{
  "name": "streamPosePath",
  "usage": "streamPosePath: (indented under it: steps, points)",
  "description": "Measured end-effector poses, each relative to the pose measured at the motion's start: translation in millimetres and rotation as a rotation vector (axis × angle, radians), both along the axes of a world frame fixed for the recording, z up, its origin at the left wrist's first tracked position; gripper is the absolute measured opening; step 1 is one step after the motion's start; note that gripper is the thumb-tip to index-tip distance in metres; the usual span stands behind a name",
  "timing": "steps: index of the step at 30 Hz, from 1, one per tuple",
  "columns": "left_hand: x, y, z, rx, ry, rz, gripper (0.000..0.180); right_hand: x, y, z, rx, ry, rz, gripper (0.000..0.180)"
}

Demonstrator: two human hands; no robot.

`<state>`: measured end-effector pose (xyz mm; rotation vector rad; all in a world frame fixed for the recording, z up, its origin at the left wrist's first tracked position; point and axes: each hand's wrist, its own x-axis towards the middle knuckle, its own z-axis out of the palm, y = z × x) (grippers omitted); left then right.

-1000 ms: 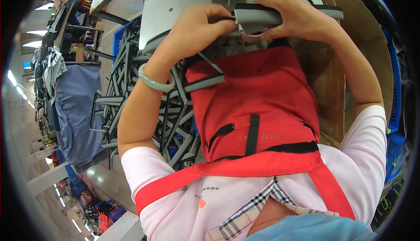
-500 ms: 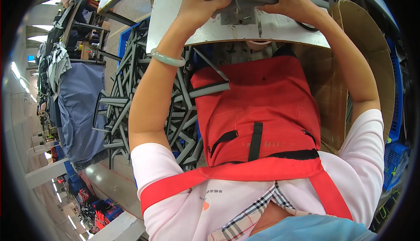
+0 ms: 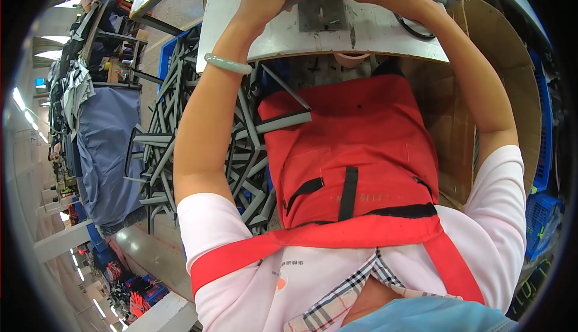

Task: Assembling grey plastic components at a factory workstation.

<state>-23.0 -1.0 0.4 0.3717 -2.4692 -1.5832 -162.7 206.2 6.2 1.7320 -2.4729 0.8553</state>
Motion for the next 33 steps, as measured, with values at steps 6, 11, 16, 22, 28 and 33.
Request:
streamPosePath:
  steps: [6, 11, 16, 22, 28, 33]
  points:
    - [4, 9, 1, 0.109, -0.016, 0.074, 0.021, 8, 10, 2, -0.046, 0.1, -0.035, 0.066]
    - [0, -2, -5, 0.089, 0.104, 0.109, 0.02, 5, 10, -1, -0.097, 0.056, -0.158, 0.066]
    - [16, -23, -4, -0.016, 0.211, 0.201, 0.02, 39, 23, 8, -0.054, 0.152, -0.146, 0.044]
    - [10, 77, -14, -0.275, 0.389, -0.165, 0.02, 167, -26, -81, -0.167, 0.708, 0.37, 0.025]
    - [36, 41, -27, 0.053, 0.107, -0.28, 0.034, 142, -15, -52, 0.057, 0.175, 0.276, 0.019]
    - [92, 8, -22, 0.242, -0.325, -0.434, 0.043, 83, 46, 7, -0.002, -0.04, 0.051, 0.05]
